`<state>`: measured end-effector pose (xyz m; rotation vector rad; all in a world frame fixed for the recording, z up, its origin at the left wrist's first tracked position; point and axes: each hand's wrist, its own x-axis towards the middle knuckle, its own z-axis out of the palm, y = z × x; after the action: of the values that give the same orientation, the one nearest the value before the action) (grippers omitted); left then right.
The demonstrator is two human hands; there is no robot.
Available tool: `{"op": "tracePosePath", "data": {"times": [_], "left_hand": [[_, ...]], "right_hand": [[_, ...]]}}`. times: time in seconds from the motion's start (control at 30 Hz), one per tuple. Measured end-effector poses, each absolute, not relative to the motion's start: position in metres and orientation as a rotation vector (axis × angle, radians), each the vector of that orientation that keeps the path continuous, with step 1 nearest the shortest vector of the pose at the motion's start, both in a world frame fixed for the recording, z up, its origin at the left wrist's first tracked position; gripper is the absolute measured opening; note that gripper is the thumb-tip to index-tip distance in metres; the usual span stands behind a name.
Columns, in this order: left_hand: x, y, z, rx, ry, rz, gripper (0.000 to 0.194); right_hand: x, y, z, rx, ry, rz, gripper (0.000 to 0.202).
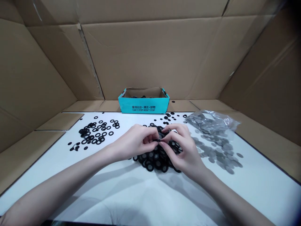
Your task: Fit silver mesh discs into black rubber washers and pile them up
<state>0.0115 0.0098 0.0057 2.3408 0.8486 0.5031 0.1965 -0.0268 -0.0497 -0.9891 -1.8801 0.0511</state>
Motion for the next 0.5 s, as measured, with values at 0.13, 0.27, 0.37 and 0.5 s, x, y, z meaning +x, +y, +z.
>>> {"op": "tracePosePath", "data": {"times": [0.13,0.27,0.37,0.5], "left_hand": [[0.0115,0.0093,0.0066,2.330,0.867,0.507,0.006],[0.0103,0.0082,0.0080,2.338,0.862,0.482,0.006],[0.0094,0.0063,0.0099,2.358,0.874,0.478,0.006],[0.0100,0.0042,0.0118,2.366,0.884,0.518,0.007]], "right_hand": [[0.1957,-0.0285,-0.0502,-0.960,-1.893,-0.081,0.014],[0.1961,-0.0297,-0.0508,-0.942,-1.881,-0.099,0.015],[0.1957,-0.0304,-0.0503,-0.922,-1.880,-0.124,0.015],[0.1956,-0.0291,-0.0486,-0.905,-1.862,-0.119,0.015]]}}
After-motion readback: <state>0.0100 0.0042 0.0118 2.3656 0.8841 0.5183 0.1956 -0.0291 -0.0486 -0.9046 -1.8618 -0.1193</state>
